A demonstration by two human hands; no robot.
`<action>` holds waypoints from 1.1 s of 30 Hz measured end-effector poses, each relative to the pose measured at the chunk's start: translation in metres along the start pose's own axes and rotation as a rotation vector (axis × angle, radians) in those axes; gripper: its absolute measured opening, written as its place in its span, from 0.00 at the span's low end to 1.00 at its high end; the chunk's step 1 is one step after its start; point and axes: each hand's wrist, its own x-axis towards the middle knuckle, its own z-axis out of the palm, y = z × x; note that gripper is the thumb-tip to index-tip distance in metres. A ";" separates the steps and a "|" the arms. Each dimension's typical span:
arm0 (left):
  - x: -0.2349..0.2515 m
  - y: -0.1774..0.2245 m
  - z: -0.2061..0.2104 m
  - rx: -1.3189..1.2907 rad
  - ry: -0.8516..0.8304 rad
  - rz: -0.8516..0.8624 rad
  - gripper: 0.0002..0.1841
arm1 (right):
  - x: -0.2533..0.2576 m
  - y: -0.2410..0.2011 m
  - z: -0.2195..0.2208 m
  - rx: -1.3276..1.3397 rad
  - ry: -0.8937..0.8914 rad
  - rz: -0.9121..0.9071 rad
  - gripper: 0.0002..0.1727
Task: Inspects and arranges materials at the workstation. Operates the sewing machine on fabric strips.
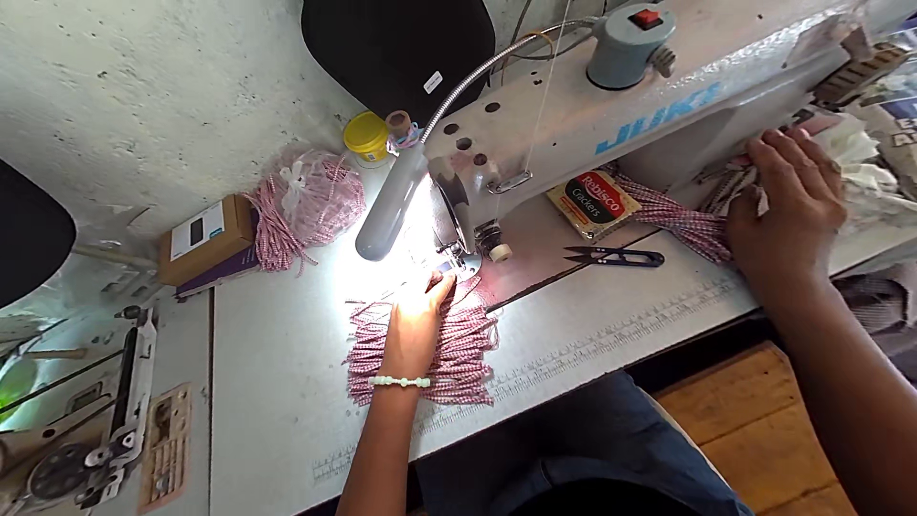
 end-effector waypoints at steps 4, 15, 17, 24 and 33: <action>0.002 0.004 0.001 0.062 -0.056 0.022 0.21 | 0.000 -0.001 -0.001 0.005 -0.010 0.010 0.26; 0.014 0.005 -0.003 0.184 -0.165 0.094 0.19 | 0.000 -0.004 0.000 -0.008 -0.002 0.008 0.26; 0.013 0.006 -0.001 0.191 -0.159 0.097 0.18 | 0.000 -0.004 0.000 -0.011 -0.002 0.005 0.26; 0.021 0.010 -0.004 0.194 -0.235 0.032 0.17 | 0.001 -0.004 0.000 -0.022 -0.005 0.000 0.25; 0.032 0.013 -0.006 0.207 -0.306 -0.059 0.19 | -0.001 -0.002 -0.001 -0.038 -0.030 0.012 0.24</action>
